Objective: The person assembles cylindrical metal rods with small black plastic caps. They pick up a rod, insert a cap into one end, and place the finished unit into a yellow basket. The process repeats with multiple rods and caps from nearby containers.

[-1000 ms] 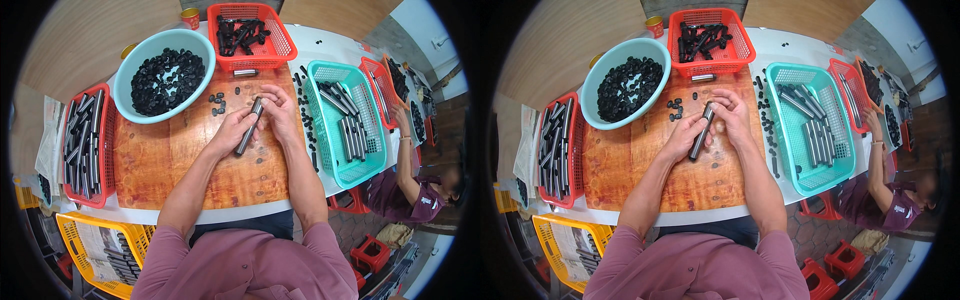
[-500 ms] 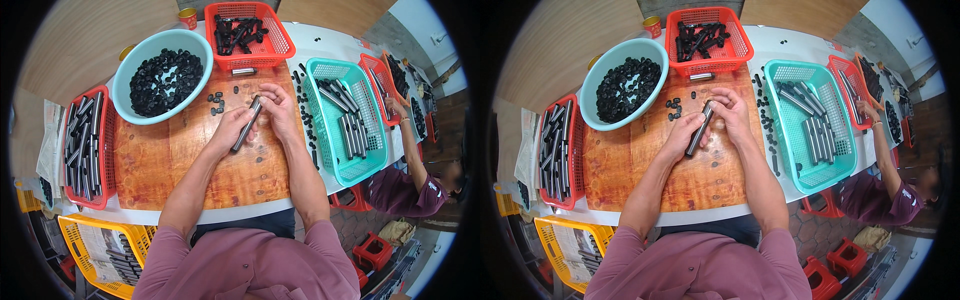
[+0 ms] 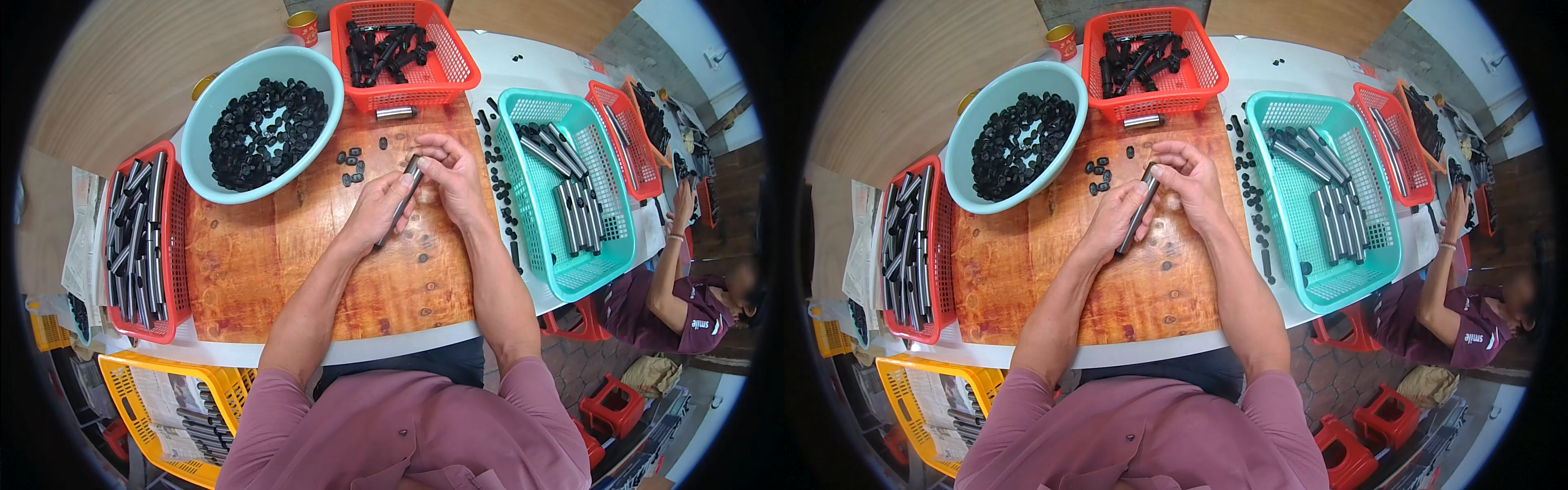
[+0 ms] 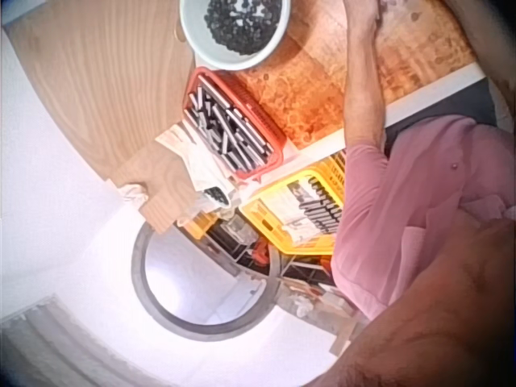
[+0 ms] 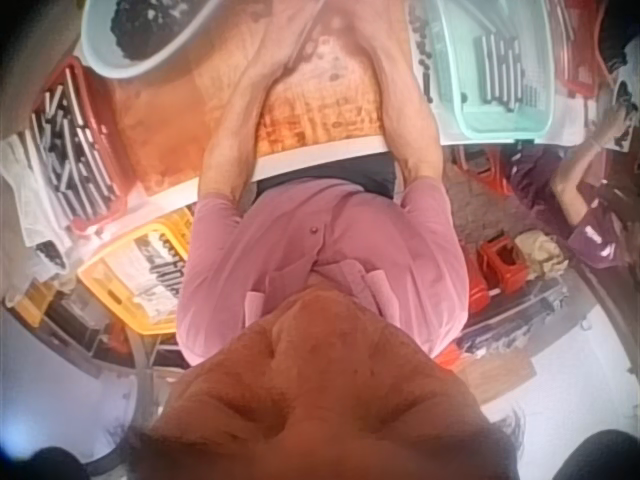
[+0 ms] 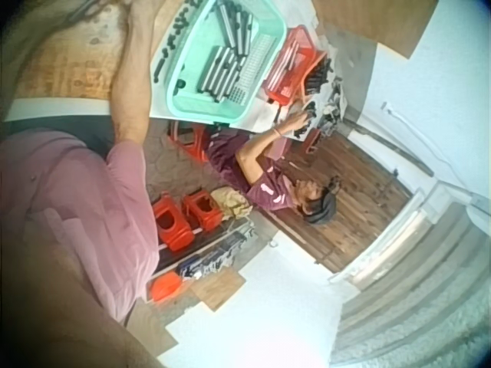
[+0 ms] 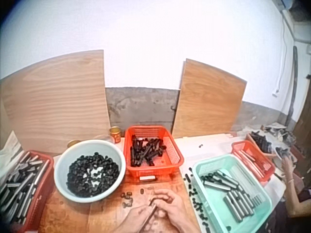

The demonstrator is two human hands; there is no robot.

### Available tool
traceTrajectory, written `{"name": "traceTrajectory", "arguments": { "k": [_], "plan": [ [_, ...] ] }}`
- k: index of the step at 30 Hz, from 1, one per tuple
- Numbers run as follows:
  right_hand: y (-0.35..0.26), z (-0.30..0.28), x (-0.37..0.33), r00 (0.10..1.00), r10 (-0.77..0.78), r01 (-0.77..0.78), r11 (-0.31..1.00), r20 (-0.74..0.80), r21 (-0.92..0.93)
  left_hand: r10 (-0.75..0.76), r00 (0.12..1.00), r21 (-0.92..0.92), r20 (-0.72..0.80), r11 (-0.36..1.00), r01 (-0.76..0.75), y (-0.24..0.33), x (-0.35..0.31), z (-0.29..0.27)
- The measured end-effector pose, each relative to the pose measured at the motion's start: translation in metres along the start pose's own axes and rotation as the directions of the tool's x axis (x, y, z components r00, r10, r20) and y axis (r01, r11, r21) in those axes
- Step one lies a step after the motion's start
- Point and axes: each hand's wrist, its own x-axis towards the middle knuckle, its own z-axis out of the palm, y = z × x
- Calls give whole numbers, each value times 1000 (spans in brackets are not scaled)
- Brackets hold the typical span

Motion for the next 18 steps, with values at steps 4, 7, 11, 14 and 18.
{"name": "traceTrajectory", "arguments": {
  "k": [4,7,11,14,18],
  "plan": [
    [2,-2,1,1000,-13,13,1000,0,24,9,1000,13,-6,1000,-9,-4,2,-1],
    [5,-6,3,1000,-4,4,1000,10,11,-4,999,41,49,999,2,-7,4,-7],
    [0,-10,4,998,-67,67,998,22,-3,71,992,123,101,989,-83,-3,1,-9],
    [-13,-11,1,994,-10,16,998,106,-58,376,924,602,76,721,-343,6,-12,-1],
    [-29,-4,-18,993,71,-38,950,97,-309,488,863,844,129,402,-354,13,-38,0]
  ]
}}
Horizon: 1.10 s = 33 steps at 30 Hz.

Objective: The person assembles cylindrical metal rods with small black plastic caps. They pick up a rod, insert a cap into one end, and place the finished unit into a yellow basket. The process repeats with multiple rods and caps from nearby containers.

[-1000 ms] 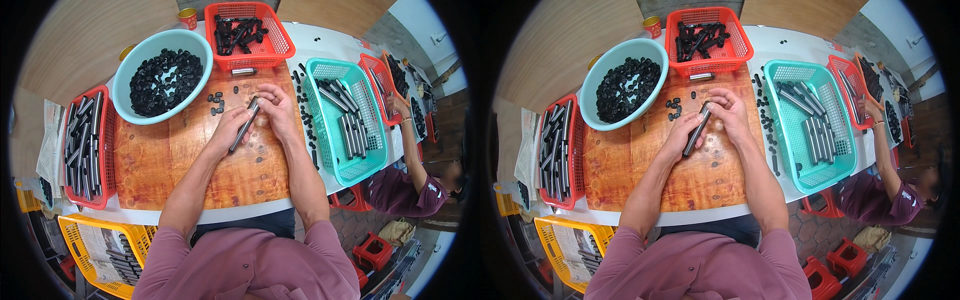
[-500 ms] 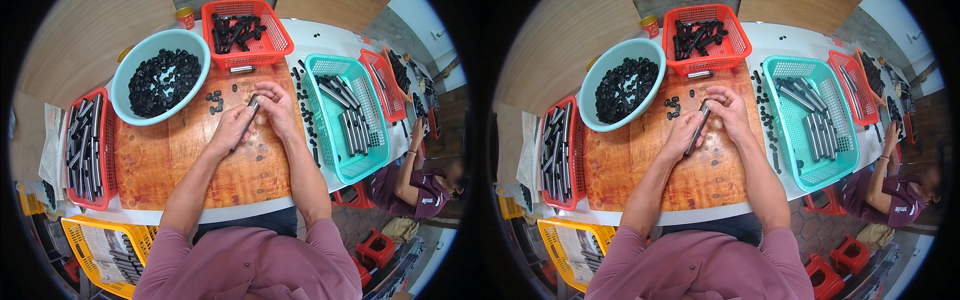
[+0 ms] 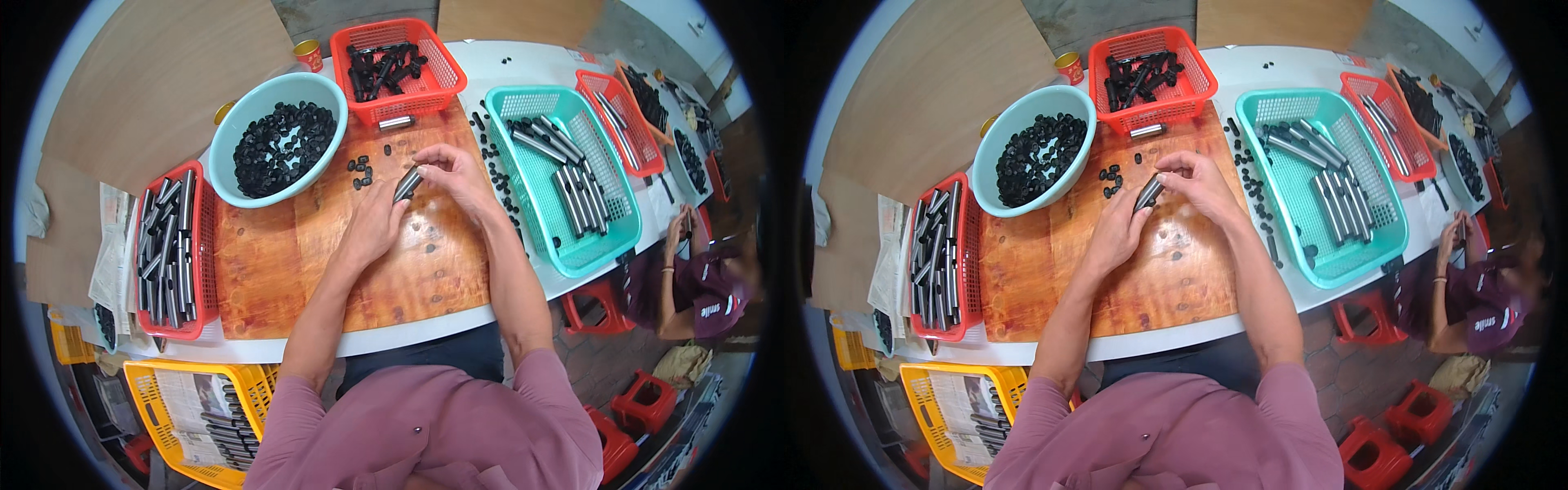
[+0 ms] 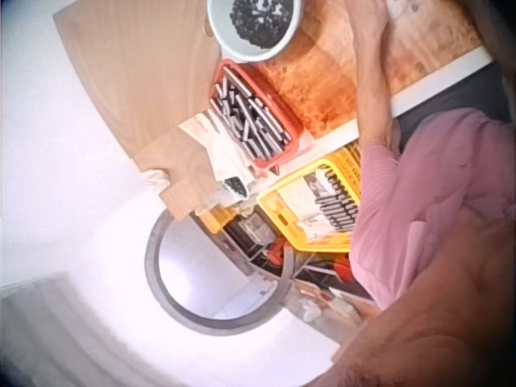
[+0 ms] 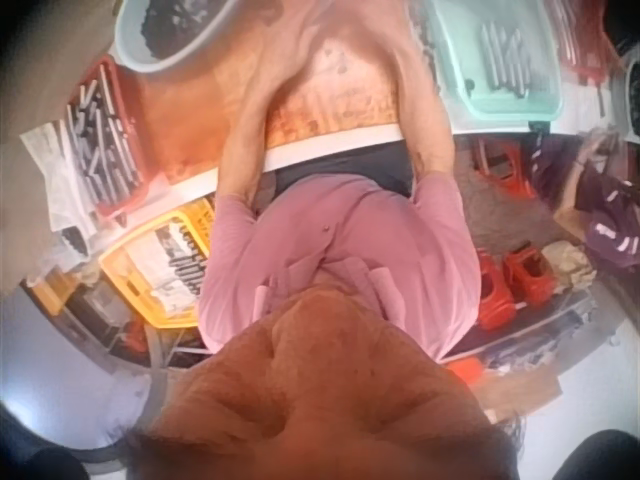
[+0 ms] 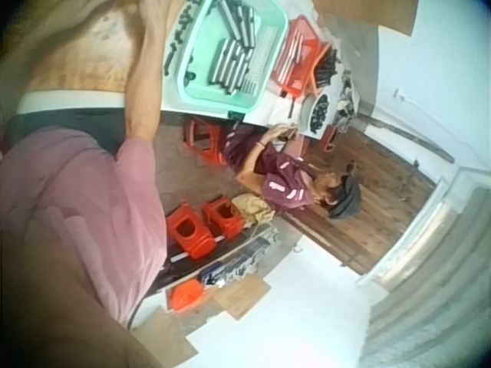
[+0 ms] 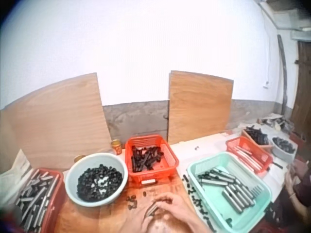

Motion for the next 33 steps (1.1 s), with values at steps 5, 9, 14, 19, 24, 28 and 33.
{"name": "traceTrajectory", "arguments": {
  "k": [5,9,14,19,24,28,33],
  "plan": [
    [13,4,-16,997,33,-25,993,77,-111,-17,999,248,-37,968,25,4,-29,6],
    [37,3,-22,998,13,-5,991,62,-132,68,996,355,-50,934,-46,4,-36,14],
    [45,1,-31,998,10,0,987,60,-161,117,989,387,-93,919,-72,5,-40,25],
    [40,1,-40,999,-6,15,982,48,-189,136,985,435,-109,897,-76,14,-43,28],
    [46,-1,-41,997,-51,64,978,65,-201,80,991,385,-111,922,-31,17,-44,25],
    [43,0,-36,999,-1,10,976,43,-218,30,998,399,-47,917,-9,19,-41,18],
    [32,27,-2,983,-36,-53,883,-181,-467,37,999,394,-25,919,-24,25,-36,12]
  ]
}}
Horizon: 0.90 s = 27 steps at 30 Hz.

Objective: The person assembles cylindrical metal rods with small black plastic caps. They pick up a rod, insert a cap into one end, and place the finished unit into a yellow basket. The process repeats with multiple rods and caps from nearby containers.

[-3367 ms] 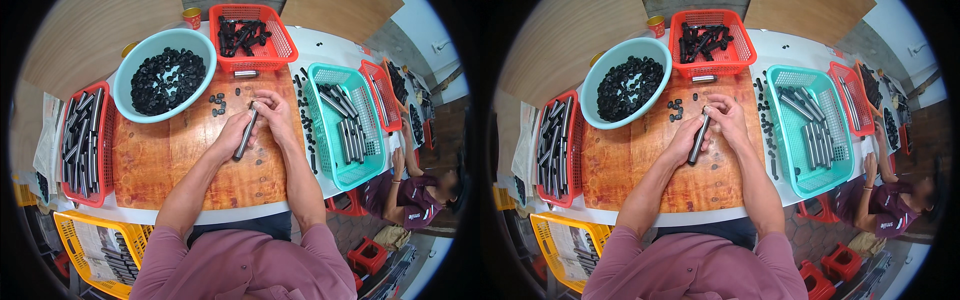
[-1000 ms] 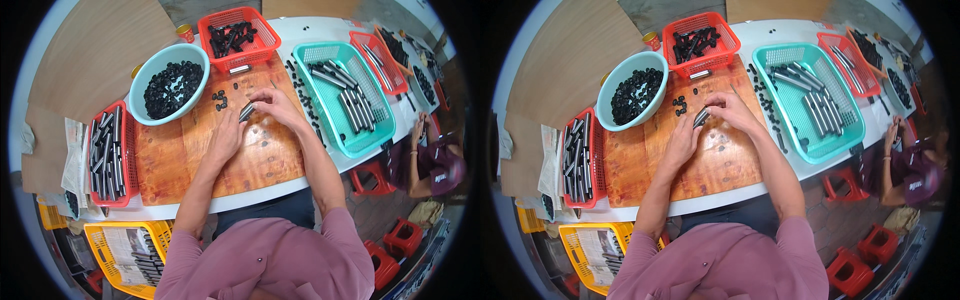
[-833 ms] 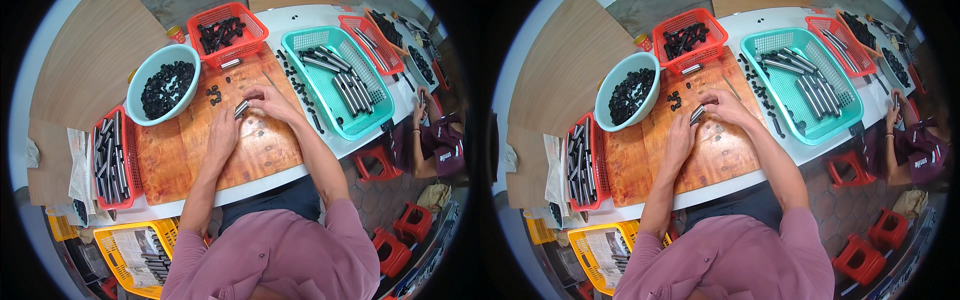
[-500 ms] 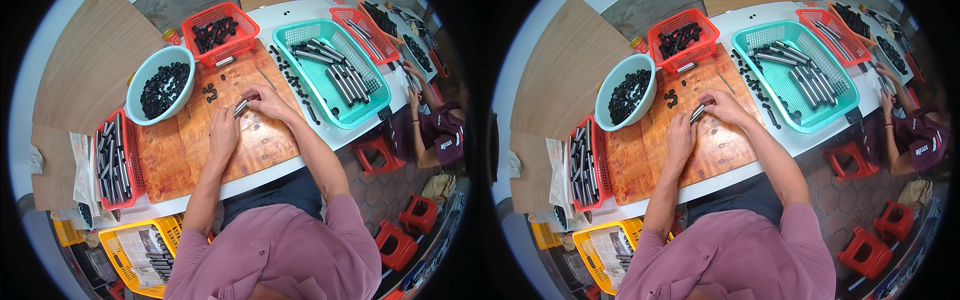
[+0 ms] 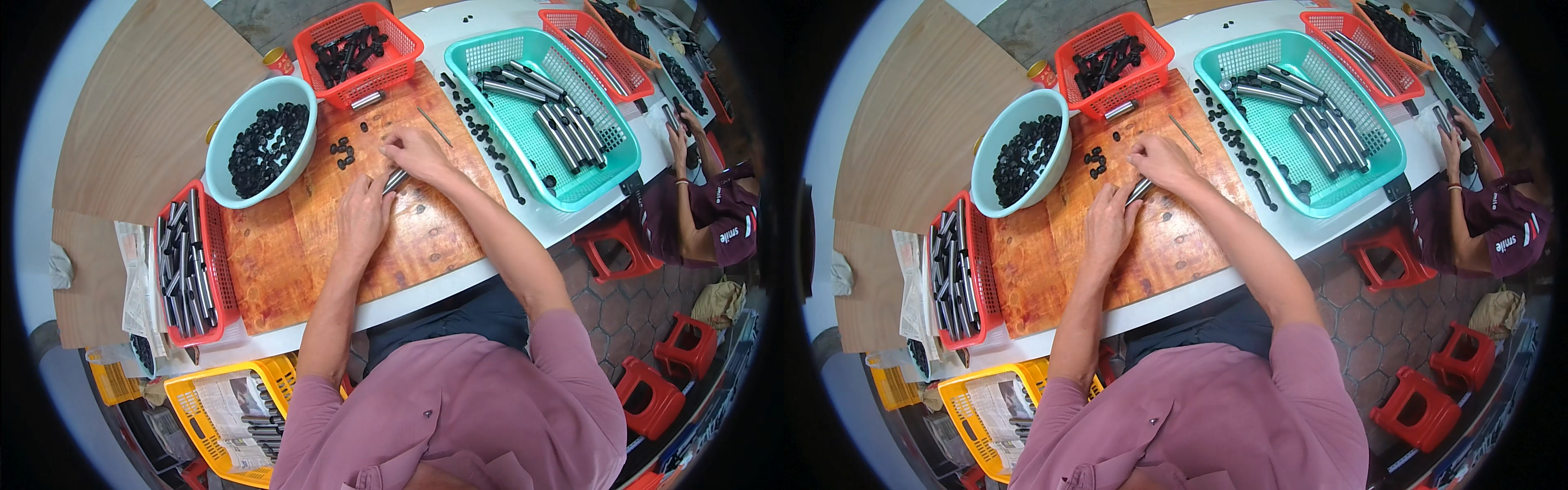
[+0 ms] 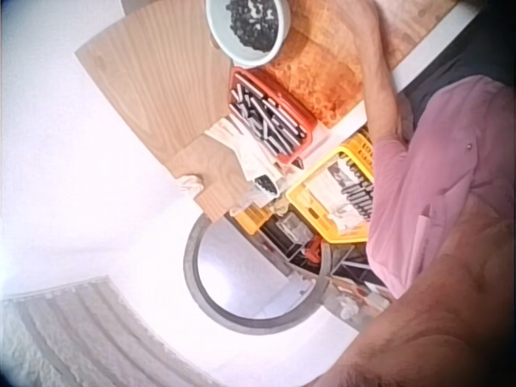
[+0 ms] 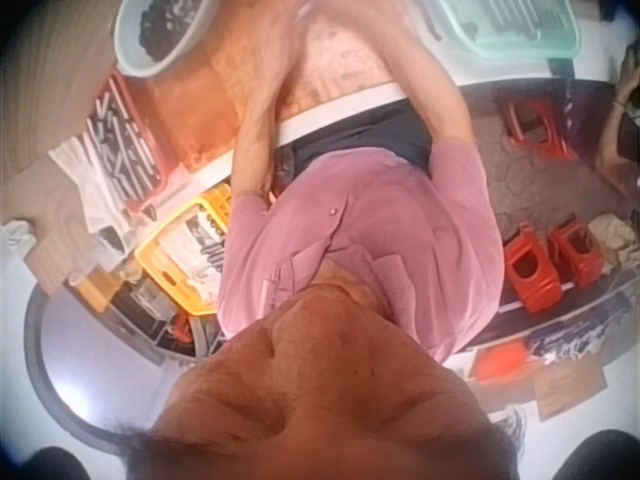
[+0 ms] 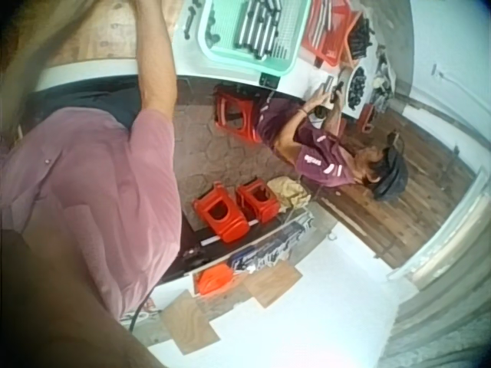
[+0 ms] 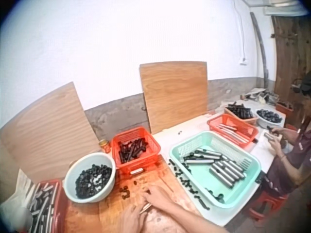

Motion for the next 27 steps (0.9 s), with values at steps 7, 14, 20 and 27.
{"name": "traceTrajectory", "arguments": {
  "k": [7,14,20,27],
  "plan": [
    [1,40,17,951,-267,156,849,-156,-504,17,999,2,41,1000,-18,-5,4,-1],
    [4,42,16,937,-296,154,825,-183,-544,-43,999,-176,-5,984,42,-19,3,8],
    [3,44,14,946,-274,125,799,-171,-588,24,998,-156,-57,987,-33,-23,1,14],
    [-1,41,6,951,-249,108,821,-182,-560,3,1000,-126,-2,992,-3,-14,-1,13]
  ]
}}
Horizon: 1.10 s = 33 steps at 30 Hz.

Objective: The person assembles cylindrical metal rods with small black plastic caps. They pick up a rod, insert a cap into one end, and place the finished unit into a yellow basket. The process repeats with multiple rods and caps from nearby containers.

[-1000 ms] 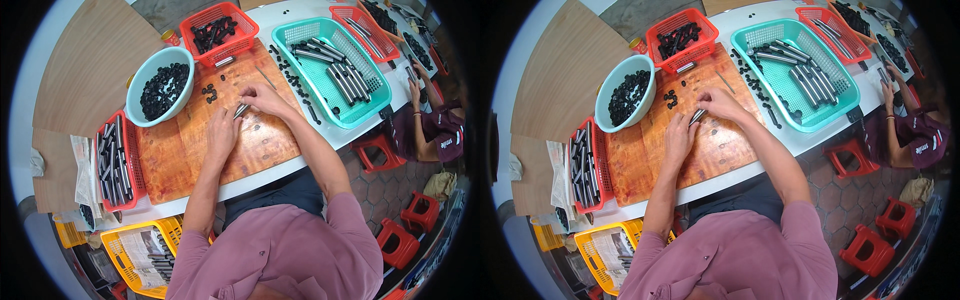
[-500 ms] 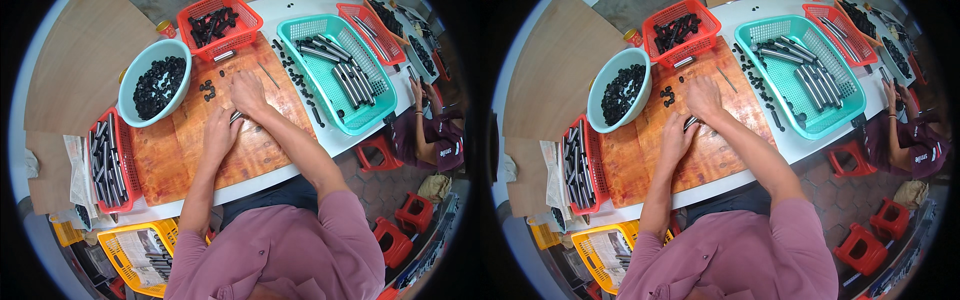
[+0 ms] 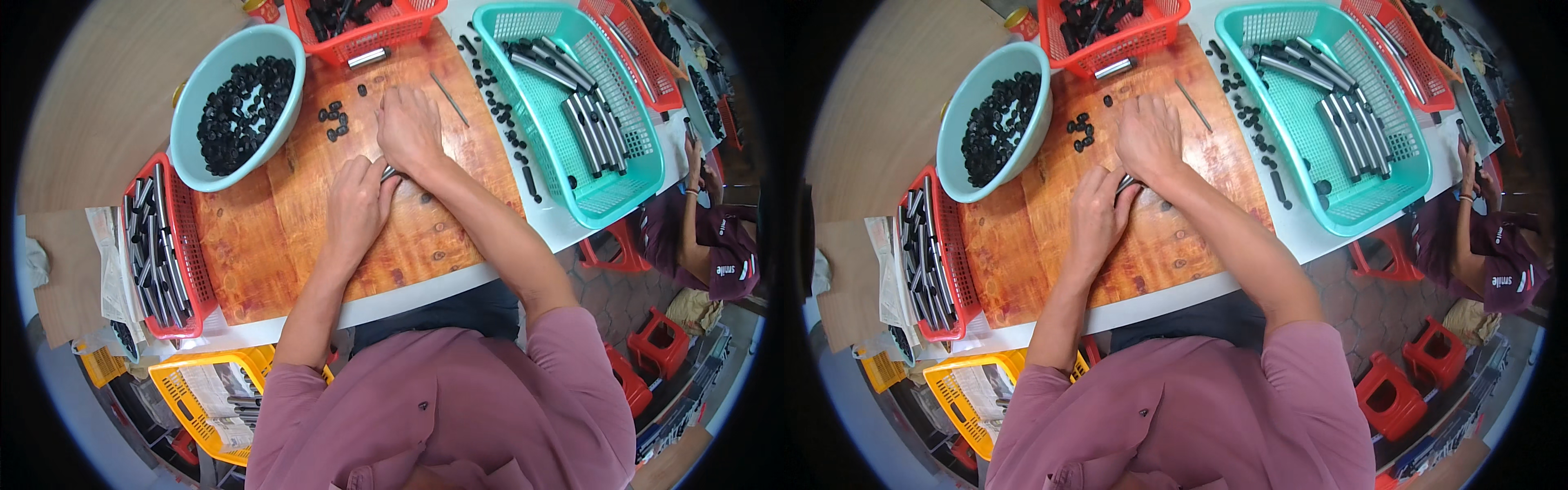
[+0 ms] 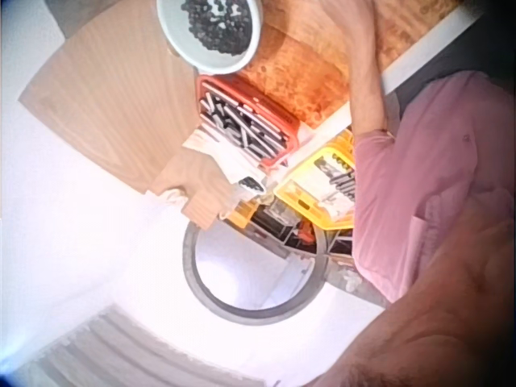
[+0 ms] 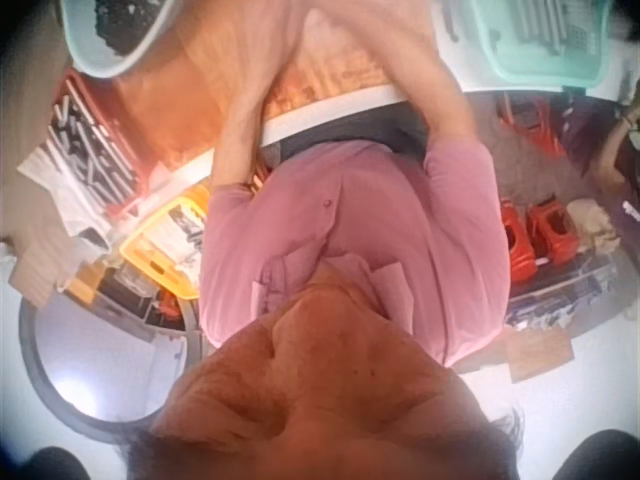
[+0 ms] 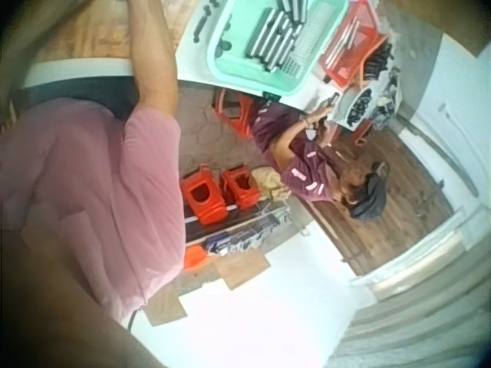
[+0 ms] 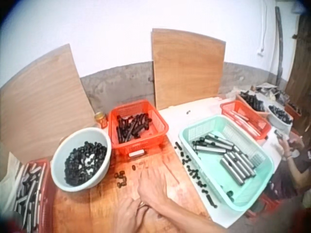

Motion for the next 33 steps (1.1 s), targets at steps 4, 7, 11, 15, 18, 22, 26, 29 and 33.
{"name": "traceTrajectory", "arguments": {
  "k": [4,7,11,15,18,22,26,29,33],
  "plan": [
    [0,2,8,999,30,-30,999,17,15,56,996,-12,-64,998,-57,-6,3,0],
    [-2,-1,9,997,70,-72,993,30,96,49,995,-13,-86,999,-50,-8,2,-1],
    [1,-4,11,993,107,-111,989,38,103,38,997,30,-60,999,-37,-3,6,-3],
    [-2,-1,7,996,92,-93,993,19,66,49,997,43,-60,998,-46,-7,2,1],
    [0,-1,2,997,72,-72,997,2,37,45,998,54,-48,998,-42,-4,0,4],
    [4,2,-1,998,68,-68,998,-13,18,51,998,80,-26,996,-49,-2,-1,7],
    [1,2,2,997,75,-75,997,-10,14,81,996,139,-43,988,-75,-1,0,6],
    [6,2,6,968,233,-173,893,-98,416,6,1000,82,-28,997,-4,-1,2,-2],
    [26,11,9,899,410,-149,615,-152,774,-358,924,-493,132,785,374,-9,6,-15]
  ]
}}
